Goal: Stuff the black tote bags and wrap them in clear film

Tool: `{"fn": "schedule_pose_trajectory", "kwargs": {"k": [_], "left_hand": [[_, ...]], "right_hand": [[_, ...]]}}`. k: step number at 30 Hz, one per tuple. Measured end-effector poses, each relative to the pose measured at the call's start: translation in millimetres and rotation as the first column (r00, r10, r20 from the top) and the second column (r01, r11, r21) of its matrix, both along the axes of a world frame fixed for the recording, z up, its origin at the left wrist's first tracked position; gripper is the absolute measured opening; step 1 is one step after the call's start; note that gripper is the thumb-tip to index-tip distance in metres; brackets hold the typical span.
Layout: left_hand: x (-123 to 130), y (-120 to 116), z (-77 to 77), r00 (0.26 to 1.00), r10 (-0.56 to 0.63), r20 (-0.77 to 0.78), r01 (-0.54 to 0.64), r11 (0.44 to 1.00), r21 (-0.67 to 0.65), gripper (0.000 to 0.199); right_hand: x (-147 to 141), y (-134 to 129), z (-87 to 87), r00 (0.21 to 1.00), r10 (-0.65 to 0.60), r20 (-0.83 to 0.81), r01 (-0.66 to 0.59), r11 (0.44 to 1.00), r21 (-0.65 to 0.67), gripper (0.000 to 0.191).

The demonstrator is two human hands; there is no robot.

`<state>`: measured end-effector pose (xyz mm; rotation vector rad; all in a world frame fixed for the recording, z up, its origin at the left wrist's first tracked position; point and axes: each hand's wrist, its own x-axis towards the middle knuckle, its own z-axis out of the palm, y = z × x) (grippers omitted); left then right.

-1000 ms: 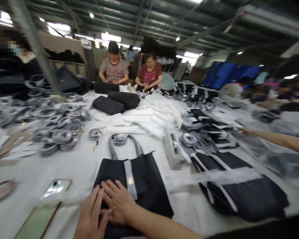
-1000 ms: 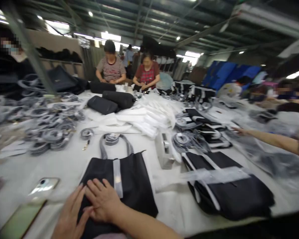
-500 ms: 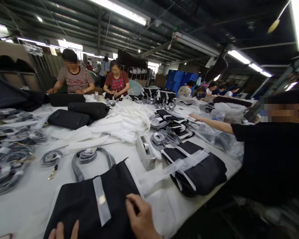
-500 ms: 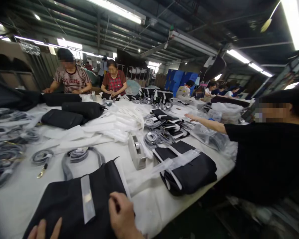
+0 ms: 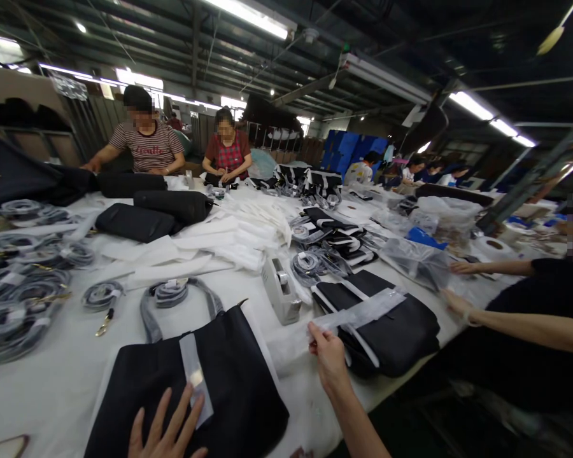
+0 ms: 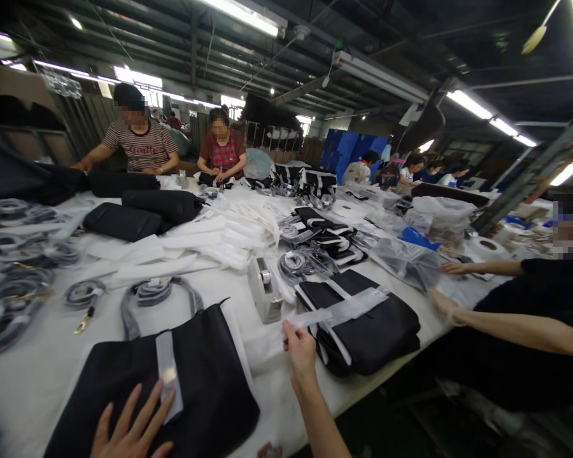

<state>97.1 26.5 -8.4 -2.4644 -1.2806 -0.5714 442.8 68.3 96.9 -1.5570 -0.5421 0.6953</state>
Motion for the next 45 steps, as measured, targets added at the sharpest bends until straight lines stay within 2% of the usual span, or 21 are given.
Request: {"fn": "schedule_pose_trajectory", "kwargs": {"k": [4,6,9,12,17,23,28,30,31,34,35,37,39,40,42,45], "left_hand": [[2.9,-3.3,5.2,1.000,-0.015,-0.013,0.014,0.999,-0.035,0.055],[3.7,-4.3,10.3,1.000,-0.015,-0.010,0.014,0.998,-0.061,0.056],[4.1,-4.5,14.9,1.000,-0.021,-0.003,0.021,0.996,-0.081,0.056],[3.9,-4.6,14.7,1.000,-0.012,0.012,0.013,0.997,-0.072,0.054],[2.7,-4.0,16.4,1.000,-0.026,0.011,0.026,0.999,-0.037,0.054],[3.4,-4.1,21.0,1.000,-0.011,0.014,0.012,0.998,-0.057,0.053],[5.1,-5.0,21.4,1.000,0.000,0.024,0.002,0.997,-0.083,0.054],[5.5,-6.1,25.9,1.000,0.014,0.022,-0.012,0.994,-0.107,0.055],[5.6,-7.0,29.4,1.000,0.024,0.020,-0.022,0.992,-0.126,0.056],[5.8,-9.4,41.4,0.999,0.051,0.018,-0.046,0.976,-0.212,0.058],[5.8,-9.7,44.9,0.998,0.060,0.023,-0.052,0.967,-0.248,0.059],[5.6,-9.7,49.8,0.996,0.082,0.041,-0.064,0.943,-0.326,0.061],[4.9,-9.0,52.1,0.992,0.100,0.072,-0.063,0.914,-0.400,0.063],[4.4,-8.5,52.6,0.990,0.105,0.093,-0.055,0.900,-0.432,0.064],[3.2,-7.4,53.2,0.984,0.106,0.141,-0.026,0.879,-0.477,0.066],[1.5,-6.1,54.6,0.974,0.101,0.202,0.016,0.861,-0.508,0.069]], "right_hand": [[-4.0,-3.3,20.0,0.996,0.068,0.056,-0.069,0.997,0.019,0.044],[-11.6,-7.0,35.9,0.982,0.110,0.153,-0.116,0.993,0.027,0.042],[-28.2,-10.8,61.2,0.903,0.228,0.365,-0.238,0.971,-0.018,0.039],[-43.7,-10.6,75.6,0.833,0.356,0.423,-0.347,0.932,-0.101,0.042],[-52.6,-7.4,75.7,0.822,0.374,0.429,-0.342,0.927,-0.153,0.049],[-43.3,-6.6,72.3,0.823,0.328,0.465,-0.283,0.945,-0.165,0.054],[-37.9,-6.5,84.0,0.756,0.321,0.571,-0.251,0.947,-0.200,0.056],[-44.9,-7.5,94.8,0.659,0.338,0.671,-0.273,0.940,-0.206,0.055],[-51.7,-7.8,100.0,0.582,0.347,0.735,-0.295,0.933,-0.206,0.055],[-86.1,-5.3,107.2,0.291,0.352,0.890,-0.425,0.881,-0.209,0.053],[-102.0,-3.3,105.0,0.201,0.361,0.910,-0.493,0.840,-0.225,0.051],[-137.0,1.4,93.1,0.023,0.398,0.917,-0.630,0.718,-0.296,0.044],[-170.6,6.0,73.4,-0.152,0.436,0.887,-0.698,0.588,-0.409,0.038],[-184.4,8.0,61.9,-0.218,0.453,0.864,-0.699,0.545,-0.463,0.036],[-203.0,11.6,38.4,-0.272,0.502,0.821,-0.671,0.513,-0.535,0.033],[-209.7,15.0,6.3,-0.222,0.571,0.790,-0.673,0.496,-0.548,0.033]]}}
